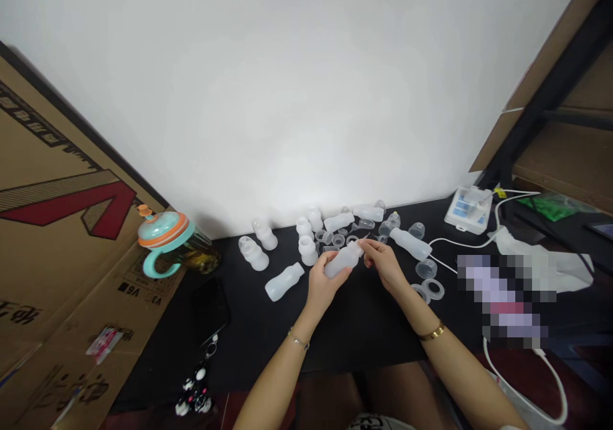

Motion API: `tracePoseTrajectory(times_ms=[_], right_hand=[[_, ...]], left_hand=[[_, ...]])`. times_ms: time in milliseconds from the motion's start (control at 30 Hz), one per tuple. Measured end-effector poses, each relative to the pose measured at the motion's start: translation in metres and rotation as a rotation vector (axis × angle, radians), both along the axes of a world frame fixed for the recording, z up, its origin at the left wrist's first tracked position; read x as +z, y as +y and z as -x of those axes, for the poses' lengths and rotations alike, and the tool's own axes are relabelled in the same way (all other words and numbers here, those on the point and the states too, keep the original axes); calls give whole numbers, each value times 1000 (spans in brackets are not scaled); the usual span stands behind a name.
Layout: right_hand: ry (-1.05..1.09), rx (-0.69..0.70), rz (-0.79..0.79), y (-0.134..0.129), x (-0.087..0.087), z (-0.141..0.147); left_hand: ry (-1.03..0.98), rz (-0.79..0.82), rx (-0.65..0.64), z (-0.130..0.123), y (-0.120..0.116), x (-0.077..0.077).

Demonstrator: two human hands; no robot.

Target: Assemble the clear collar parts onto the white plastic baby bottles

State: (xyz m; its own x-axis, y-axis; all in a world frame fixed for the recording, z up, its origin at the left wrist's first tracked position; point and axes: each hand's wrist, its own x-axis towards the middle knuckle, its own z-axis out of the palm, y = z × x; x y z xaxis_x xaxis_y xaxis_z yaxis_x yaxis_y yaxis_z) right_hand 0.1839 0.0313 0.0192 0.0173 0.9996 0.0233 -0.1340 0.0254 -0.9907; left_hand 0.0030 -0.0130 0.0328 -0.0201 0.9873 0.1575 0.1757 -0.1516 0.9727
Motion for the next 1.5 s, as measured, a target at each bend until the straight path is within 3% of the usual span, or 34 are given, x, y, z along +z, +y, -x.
tracePoseTrajectory(times_ms=[633,1500], right_hand=[[17,-9,7,0,0,0],[29,-43,25,0,-4,1]], left_hand=[[-7,-16,27,0,0,-2],[176,-74,34,0,0,-6]])
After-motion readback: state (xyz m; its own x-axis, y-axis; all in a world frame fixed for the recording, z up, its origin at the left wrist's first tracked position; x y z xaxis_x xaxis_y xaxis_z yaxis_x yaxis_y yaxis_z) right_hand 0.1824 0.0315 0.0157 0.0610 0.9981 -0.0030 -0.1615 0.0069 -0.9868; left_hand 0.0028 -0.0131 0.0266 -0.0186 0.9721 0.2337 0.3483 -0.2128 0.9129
